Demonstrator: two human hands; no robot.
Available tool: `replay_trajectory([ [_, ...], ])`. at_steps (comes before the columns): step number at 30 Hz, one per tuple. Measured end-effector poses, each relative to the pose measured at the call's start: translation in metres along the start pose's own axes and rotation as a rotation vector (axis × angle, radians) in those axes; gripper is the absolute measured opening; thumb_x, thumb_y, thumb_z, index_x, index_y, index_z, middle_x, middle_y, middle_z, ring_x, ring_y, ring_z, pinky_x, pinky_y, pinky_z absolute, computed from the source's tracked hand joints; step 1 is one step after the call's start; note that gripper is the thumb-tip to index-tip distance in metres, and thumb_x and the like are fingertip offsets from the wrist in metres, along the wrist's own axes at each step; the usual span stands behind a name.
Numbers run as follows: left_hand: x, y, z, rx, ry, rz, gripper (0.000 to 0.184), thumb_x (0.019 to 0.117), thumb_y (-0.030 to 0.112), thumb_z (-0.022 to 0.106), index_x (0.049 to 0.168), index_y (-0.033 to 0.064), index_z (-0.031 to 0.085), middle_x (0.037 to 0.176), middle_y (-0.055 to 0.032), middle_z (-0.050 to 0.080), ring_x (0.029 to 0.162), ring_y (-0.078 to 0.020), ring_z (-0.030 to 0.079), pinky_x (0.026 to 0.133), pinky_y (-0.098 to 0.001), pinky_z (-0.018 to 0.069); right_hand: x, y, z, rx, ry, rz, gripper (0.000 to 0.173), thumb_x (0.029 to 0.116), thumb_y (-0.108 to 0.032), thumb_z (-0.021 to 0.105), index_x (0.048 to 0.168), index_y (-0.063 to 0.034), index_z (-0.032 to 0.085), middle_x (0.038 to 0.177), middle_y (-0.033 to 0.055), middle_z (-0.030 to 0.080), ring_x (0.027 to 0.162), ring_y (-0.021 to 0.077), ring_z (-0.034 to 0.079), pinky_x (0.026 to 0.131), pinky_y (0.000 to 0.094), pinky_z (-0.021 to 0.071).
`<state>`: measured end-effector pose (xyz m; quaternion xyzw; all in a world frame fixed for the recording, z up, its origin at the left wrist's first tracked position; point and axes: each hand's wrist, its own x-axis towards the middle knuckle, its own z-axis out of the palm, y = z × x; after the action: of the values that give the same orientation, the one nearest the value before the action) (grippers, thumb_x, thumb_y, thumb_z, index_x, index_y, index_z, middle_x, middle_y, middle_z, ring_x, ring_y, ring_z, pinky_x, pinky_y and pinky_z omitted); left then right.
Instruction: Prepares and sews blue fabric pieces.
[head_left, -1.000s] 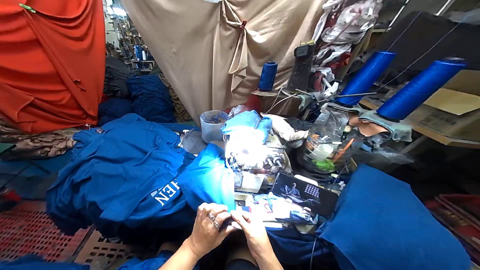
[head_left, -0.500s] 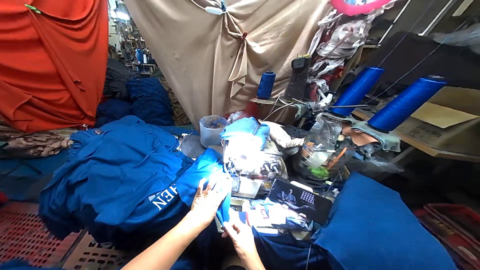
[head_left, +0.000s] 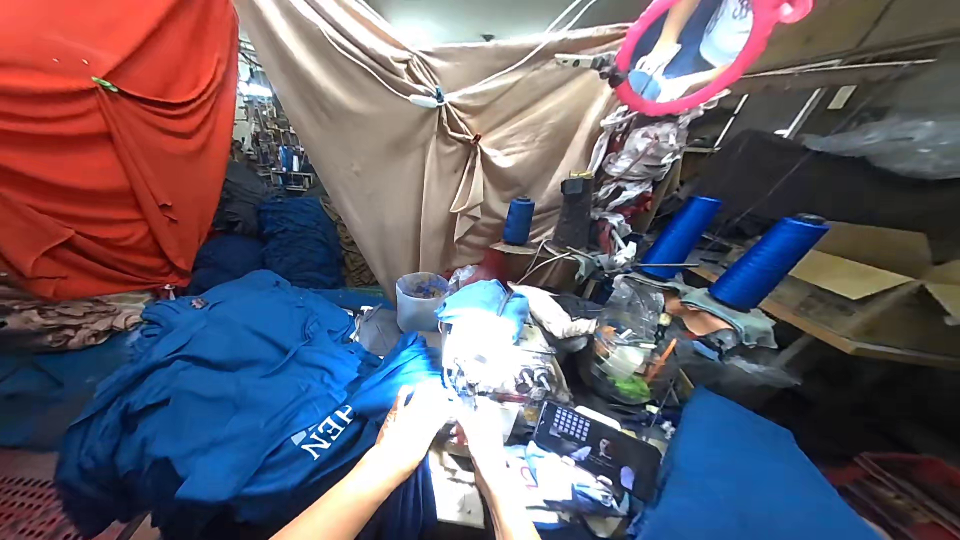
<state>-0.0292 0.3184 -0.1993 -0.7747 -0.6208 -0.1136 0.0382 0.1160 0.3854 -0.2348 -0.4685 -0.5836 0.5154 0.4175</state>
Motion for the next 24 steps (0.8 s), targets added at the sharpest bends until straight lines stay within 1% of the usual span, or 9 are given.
replay_trajectory([
  [3,0.009,-0.001,-0.006,-0.024,-0.063,-0.028,0.047,0.1030,0.000,0.040,0.143,0.0168,0.058,0.153,-0.0039,0.054,0.147,-0.0295,0.040,0.118,-0.0557,0.0255,0.008,-0.003,0.003,0.009,0.027,0.047,0.024,0.1011,-0.012,0.061,0.109,0.0106,0.061,0.072,0.0091,0.063,0.058,0.0134,0.061,0.057,0.0290,0.0540],
  [5,0.012,-0.003,-0.005,-0.031,-0.067,-0.036,0.047,0.1034,0.001,0.039,0.142,0.0182,0.060,0.150,-0.0024,0.057,0.146,-0.0289,0.042,0.117,-0.0552,0.0265,0.009,-0.002,0.004,-0.007,0.031,0.040,0.022,0.1008,-0.011,0.062,0.106,0.0103,0.064,0.071,0.0084,0.063,0.058,0.0126,0.060,0.058,0.0282,0.0536],
  [8,0.013,-0.007,-0.002,-0.070,-0.056,-0.053,0.048,0.1021,0.000,0.041,0.141,0.0198,0.062,0.147,-0.0020,0.059,0.143,-0.0292,0.044,0.116,-0.0561,0.0280,0.008,0.002,0.004,-0.021,0.030,0.038,0.024,0.1014,-0.010,0.061,0.111,0.0122,0.062,0.075,0.0112,0.065,0.063,0.0150,0.062,0.063,0.0310,0.0555],
  [12,0.029,-0.005,-0.012,-0.015,-0.196,-0.139,0.046,0.1024,-0.002,0.042,0.143,0.0117,0.058,0.145,-0.0131,0.058,0.139,-0.0380,0.046,0.112,-0.0596,0.0339,0.007,0.002,0.004,-0.050,0.028,0.039,0.022,0.1018,-0.007,0.058,0.111,0.0126,0.062,0.074,0.0111,0.065,0.061,0.0143,0.062,0.062,0.0300,0.0550],
  [14,0.039,-0.003,-0.014,-0.026,-0.207,-0.200,0.044,0.1031,-0.001,0.043,0.145,0.0053,0.054,0.149,-0.0182,0.054,0.144,-0.0432,0.041,0.112,-0.0623,0.0362,0.007,0.003,0.005,-0.047,0.027,0.031,0.022,0.1023,-0.008,0.058,0.110,0.0118,0.064,0.073,0.0100,0.065,0.061,0.0136,0.061,0.062,0.0297,0.0545],
  [16,0.046,0.000,-0.016,-0.079,-0.257,-0.278,0.046,0.1054,0.002,0.041,0.151,0.0026,0.046,0.156,-0.0185,0.046,0.152,-0.0435,0.029,0.118,-0.0624,0.0305,0.006,0.005,0.005,-0.037,0.033,0.023,0.020,0.1023,-0.007,0.057,0.106,0.0116,0.064,0.073,0.0097,0.065,0.061,0.0132,0.061,0.062,0.0293,0.0547],
  [19,0.046,0.000,-0.015,-0.067,-0.249,-0.276,0.044,0.1040,0.001,0.042,0.147,-0.0006,0.049,0.153,-0.0204,0.048,0.148,-0.0448,0.034,0.114,-0.0616,0.0359,0.003,0.003,0.005,-0.038,0.032,0.018,0.021,0.1024,-0.007,0.057,0.109,0.0121,0.063,0.072,0.0094,0.065,0.059,0.0123,0.061,0.060,0.0280,0.0547],
  [21,0.041,-0.001,-0.015,-0.076,-0.235,-0.282,0.043,0.1040,0.001,0.042,0.147,-0.0017,0.049,0.153,-0.0227,0.048,0.147,-0.0463,0.035,0.113,-0.0631,0.0358,0.001,0.000,0.004,-0.070,0.020,0.018,0.023,0.1028,-0.007,0.056,0.115,0.0126,0.061,0.075,0.0102,0.066,0.061,0.0126,0.062,0.062,0.0281,0.0552],
  [24,0.022,0.008,-0.019,-0.094,-0.250,-0.320,0.045,0.1042,0.000,0.041,0.149,0.0003,0.048,0.156,-0.0225,0.045,0.150,-0.0450,0.031,0.118,-0.0639,0.0282,-0.004,0.004,0.003,-0.220,0.081,-0.088,0.028,0.0997,-0.009,0.062,0.117,0.0130,0.064,0.095,0.0196,0.070,0.083,0.0232,0.068,0.080,0.0380,0.0566],
])
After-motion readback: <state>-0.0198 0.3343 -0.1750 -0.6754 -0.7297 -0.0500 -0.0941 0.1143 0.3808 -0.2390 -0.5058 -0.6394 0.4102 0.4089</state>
